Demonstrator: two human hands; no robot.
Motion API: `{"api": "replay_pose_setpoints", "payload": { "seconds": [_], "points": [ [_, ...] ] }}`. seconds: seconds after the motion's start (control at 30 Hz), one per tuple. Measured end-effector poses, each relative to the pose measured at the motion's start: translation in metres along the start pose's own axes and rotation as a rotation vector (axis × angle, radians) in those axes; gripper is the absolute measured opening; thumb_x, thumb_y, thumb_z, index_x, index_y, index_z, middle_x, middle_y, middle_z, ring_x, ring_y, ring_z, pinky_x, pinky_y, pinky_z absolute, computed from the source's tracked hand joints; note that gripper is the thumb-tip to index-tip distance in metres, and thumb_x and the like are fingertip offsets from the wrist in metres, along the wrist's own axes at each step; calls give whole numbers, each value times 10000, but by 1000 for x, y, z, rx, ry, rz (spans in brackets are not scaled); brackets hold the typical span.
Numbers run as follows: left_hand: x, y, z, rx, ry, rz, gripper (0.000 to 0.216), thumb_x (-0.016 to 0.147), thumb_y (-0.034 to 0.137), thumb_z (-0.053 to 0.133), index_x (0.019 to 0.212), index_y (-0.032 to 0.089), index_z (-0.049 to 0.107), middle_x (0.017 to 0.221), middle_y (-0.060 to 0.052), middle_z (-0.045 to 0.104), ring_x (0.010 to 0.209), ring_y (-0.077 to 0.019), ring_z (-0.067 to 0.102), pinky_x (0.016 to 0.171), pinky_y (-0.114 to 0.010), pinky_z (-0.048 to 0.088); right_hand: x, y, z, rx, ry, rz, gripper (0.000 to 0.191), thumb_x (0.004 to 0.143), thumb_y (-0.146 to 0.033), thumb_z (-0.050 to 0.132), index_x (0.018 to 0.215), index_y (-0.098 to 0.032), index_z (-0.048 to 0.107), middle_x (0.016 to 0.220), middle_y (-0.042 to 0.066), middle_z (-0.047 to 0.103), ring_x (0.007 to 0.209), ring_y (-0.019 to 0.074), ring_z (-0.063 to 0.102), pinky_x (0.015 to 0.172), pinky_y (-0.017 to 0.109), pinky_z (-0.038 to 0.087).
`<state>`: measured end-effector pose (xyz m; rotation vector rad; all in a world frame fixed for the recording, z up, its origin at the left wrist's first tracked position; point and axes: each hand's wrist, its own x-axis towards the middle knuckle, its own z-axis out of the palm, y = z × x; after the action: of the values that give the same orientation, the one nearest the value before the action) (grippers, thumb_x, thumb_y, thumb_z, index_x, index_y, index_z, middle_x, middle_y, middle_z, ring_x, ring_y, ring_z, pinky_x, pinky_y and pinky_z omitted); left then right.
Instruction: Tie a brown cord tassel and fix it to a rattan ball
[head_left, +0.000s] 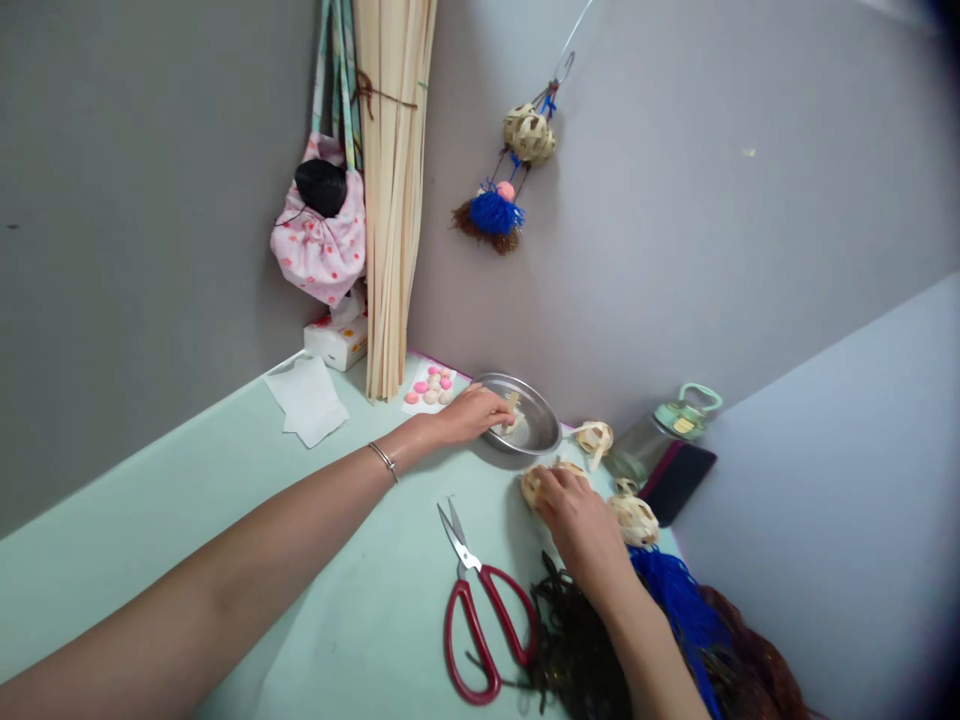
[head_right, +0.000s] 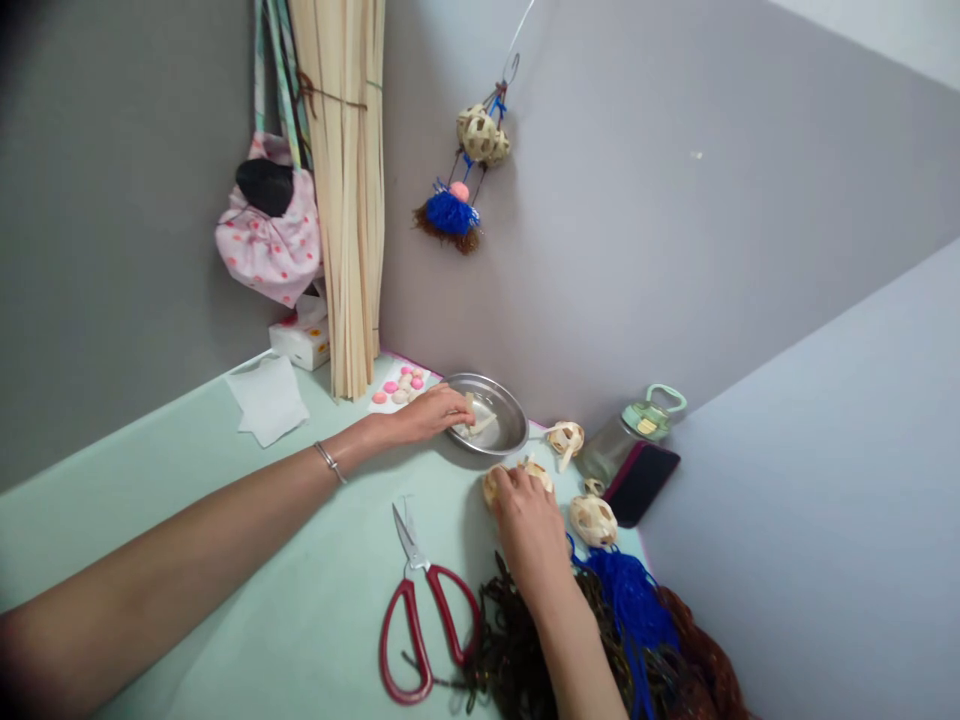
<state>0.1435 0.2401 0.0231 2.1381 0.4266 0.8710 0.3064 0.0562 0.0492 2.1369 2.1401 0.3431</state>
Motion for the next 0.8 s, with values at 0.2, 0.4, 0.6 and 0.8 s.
{"api": "replay_pose_setpoints", "payload": {
  "seconds": [0.2, 0.4, 0.6, 0.8],
  "points": [
    [2, 19, -17, -221, 192, -26, 270, 892, 410, 576, 938, 203, 745, 1071, -55, 721, 1017, -196, 638, 932, -294, 449, -10, 25, 0, 195, 268, 15, 294, 953, -293, 461, 1171, -194, 631, 1188, 138, 666, 1091, 297, 611, 898, 406, 460],
    [2, 22, -15, -235, 152, 30, 191, 845, 333, 649, 908, 196, 767, 1038, -61, 741, 1019, -200, 657, 952, -311, 462, -17, 13, -33, 653, 290, 174, 342, 894, -473, 532, 991, -202, 717, 995, 114, 741, 886, 277, 678, 808, 393, 492],
    [-6, 50, -25, -643, 433, -71, 268, 881, 396, 625, 959, 174, 752, 1134, -75, 720, 1104, -205, 638, 1059, -358, 426, -12, -16, -47, 1541, 197, 402, 503, 748, -524, 750, 1096, -161, 723, 912, 81, 759, 720, 177, 661, 734, 326, 545],
    [-45, 75, -32, -965, 285, -69, 278, 894, 430, 635, 981, 180, 720, 1114, -90, 719, 1082, -187, 657, 1072, -356, 436, 6, -29, -48, 2209, 357, 472, 368, 680, -318, 862, 1005, -199, 736, 866, -4, 725, 685, 84, 638, 736, 209, 588]
  ]
}}
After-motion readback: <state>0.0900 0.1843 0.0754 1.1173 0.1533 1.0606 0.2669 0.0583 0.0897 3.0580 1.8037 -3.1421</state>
